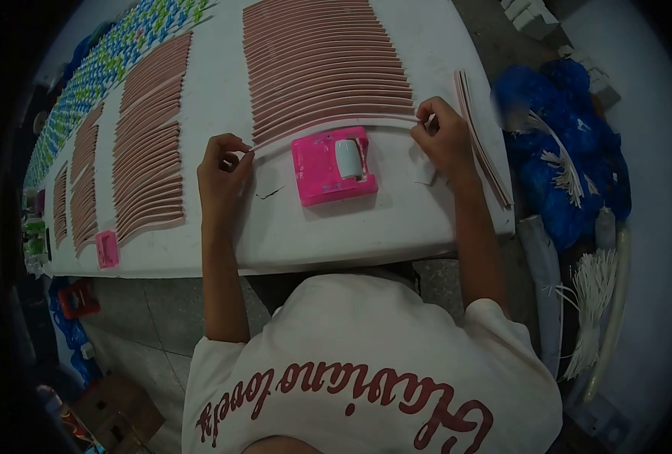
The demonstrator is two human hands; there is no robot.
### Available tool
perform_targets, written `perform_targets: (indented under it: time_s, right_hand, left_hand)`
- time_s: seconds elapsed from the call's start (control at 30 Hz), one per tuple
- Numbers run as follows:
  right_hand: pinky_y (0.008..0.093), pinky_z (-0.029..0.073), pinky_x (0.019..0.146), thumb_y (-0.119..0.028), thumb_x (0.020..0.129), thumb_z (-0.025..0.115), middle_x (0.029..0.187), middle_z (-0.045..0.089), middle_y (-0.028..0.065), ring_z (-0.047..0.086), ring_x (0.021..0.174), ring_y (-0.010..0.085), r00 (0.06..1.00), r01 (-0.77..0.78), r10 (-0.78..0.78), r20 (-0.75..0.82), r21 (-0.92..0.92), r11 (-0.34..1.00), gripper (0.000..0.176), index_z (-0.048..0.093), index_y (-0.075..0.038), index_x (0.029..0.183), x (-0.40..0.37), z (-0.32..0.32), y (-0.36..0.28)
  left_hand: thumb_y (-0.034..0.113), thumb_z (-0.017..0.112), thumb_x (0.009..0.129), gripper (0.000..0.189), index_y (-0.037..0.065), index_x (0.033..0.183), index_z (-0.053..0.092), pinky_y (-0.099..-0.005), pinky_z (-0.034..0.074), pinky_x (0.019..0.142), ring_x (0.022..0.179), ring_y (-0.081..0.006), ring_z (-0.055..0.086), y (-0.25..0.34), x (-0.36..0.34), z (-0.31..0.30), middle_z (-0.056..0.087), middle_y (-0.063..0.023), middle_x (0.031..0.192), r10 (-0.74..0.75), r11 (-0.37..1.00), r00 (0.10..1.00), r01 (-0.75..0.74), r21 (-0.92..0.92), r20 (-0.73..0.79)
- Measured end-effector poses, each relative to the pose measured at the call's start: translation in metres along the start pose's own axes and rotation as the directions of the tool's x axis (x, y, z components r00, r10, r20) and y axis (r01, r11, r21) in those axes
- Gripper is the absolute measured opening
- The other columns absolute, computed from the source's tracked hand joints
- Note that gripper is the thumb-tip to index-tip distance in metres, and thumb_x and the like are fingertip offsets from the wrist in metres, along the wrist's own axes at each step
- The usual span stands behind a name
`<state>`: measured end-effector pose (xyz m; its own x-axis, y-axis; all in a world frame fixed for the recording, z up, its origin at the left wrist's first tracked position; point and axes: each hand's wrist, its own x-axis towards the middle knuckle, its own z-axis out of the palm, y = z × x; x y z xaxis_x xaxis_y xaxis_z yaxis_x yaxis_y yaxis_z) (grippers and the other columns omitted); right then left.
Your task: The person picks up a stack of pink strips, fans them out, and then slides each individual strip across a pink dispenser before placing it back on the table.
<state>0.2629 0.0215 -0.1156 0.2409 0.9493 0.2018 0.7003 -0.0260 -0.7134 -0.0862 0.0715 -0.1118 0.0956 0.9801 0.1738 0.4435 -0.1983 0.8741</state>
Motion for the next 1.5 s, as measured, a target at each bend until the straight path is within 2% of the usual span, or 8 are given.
perform_targets:
  time_s: [0.37, 0.43, 0.67, 0.93, 1.27, 1.33, 1.5]
  right_hand:
    - [0.0281, 0.050, 0.062, -0.004, 0.077, 0.068, 0.076, 0.062, 0.0050, 0.060, 0.063, 0.0136, 1.000, -0.030, 0.030, -0.001, -0.069, 0.997, 0.016, 0.058, -0.005, 0.089, 0.005, 0.005, 0.000]
    - [0.0282, 0.050, 0.063, -0.004, 0.077, 0.068, 0.077, 0.062, 0.0053, 0.061, 0.063, 0.0140, 0.999, -0.033, 0.033, -0.003, -0.071, 0.997, 0.016, 0.058, -0.005, 0.090, 0.005, 0.005, 0.001]
    - [0.0290, 0.051, 0.064, -0.003, 0.077, 0.068, 0.077, 0.064, 0.0064, 0.063, 0.065, 0.0147, 0.999, -0.030, 0.029, -0.019, -0.093, 0.995, 0.016, 0.058, -0.004, 0.090, 0.006, 0.006, -0.001]
    - [0.0298, 0.052, 0.064, -0.004, 0.078, 0.068, 0.078, 0.064, 0.0071, 0.064, 0.066, 0.0155, 0.999, -0.024, 0.022, -0.032, -0.097, 0.995, 0.016, 0.058, -0.005, 0.090, 0.007, 0.008, 0.002]
    - [0.0308, 0.054, 0.068, -0.006, 0.080, 0.069, 0.083, 0.067, 0.0081, 0.067, 0.071, 0.0178, 0.999, -0.038, 0.036, -0.015, -0.134, 0.990, 0.016, 0.059, -0.005, 0.093, 0.009, 0.009, 0.005]
    - [0.0307, 0.054, 0.068, -0.006, 0.080, 0.068, 0.085, 0.068, 0.0083, 0.067, 0.072, 0.0181, 0.999, -0.039, 0.038, -0.009, -0.141, 0.989, 0.016, 0.060, -0.005, 0.094, 0.009, 0.008, 0.005]
    - [0.0300, 0.055, 0.071, -0.007, 0.082, 0.068, 0.088, 0.069, 0.0093, 0.068, 0.073, 0.0193, 0.998, -0.061, 0.061, 0.000, -0.160, 0.985, 0.016, 0.061, -0.006, 0.097, 0.009, 0.006, 0.002]
  left_hand:
    - [0.000, 0.068, 0.081, 0.018, 0.002, 0.096, 0.058, -0.0244, 0.046, 0.062, 0.064, -0.0097, 0.048, 0.002, 0.000, 0.003, 0.066, -0.0019, 0.089, -0.020, 0.998, 1.000, 0.020, 0.059, 0.002]
    - [-0.002, 0.068, 0.080, 0.020, 0.004, 0.097, 0.059, -0.0214, 0.041, 0.060, 0.064, -0.0063, 0.044, -0.001, 0.001, 0.005, 0.065, 0.0010, 0.088, 0.009, 0.999, 1.000, -0.008, 0.045, -0.005]
    - [0.000, 0.068, 0.081, 0.017, 0.003, 0.096, 0.059, -0.0234, 0.043, 0.060, 0.063, -0.0077, 0.045, 0.000, 0.000, 0.008, 0.064, -0.0002, 0.087, -0.029, 0.996, 1.000, 0.030, 0.090, -0.011]
    - [0.004, 0.070, 0.082, 0.018, 0.003, 0.097, 0.059, -0.0253, 0.046, 0.063, 0.065, -0.0091, 0.051, -0.001, 0.002, 0.008, 0.066, -0.0015, 0.088, -0.046, 0.989, 0.999, 0.047, 0.138, -0.009]
    - [0.003, 0.071, 0.082, 0.021, 0.004, 0.099, 0.059, -0.0238, 0.045, 0.062, 0.064, -0.0074, 0.049, -0.005, 0.002, 0.009, 0.067, -0.0018, 0.088, -0.044, 0.992, 0.999, 0.047, 0.119, -0.027]
    - [0.005, 0.072, 0.082, 0.024, 0.006, 0.103, 0.060, -0.0253, 0.049, 0.063, 0.062, -0.0099, 0.054, -0.007, 0.002, 0.009, 0.069, -0.0027, 0.086, -0.035, 0.988, 0.998, 0.041, 0.149, -0.042]
    - [0.004, 0.072, 0.082, 0.023, 0.003, 0.101, 0.059, -0.0231, 0.045, 0.061, 0.064, -0.0073, 0.049, -0.006, 0.002, 0.009, 0.069, -0.0027, 0.088, -0.034, 0.989, 0.999, 0.039, 0.139, -0.038]
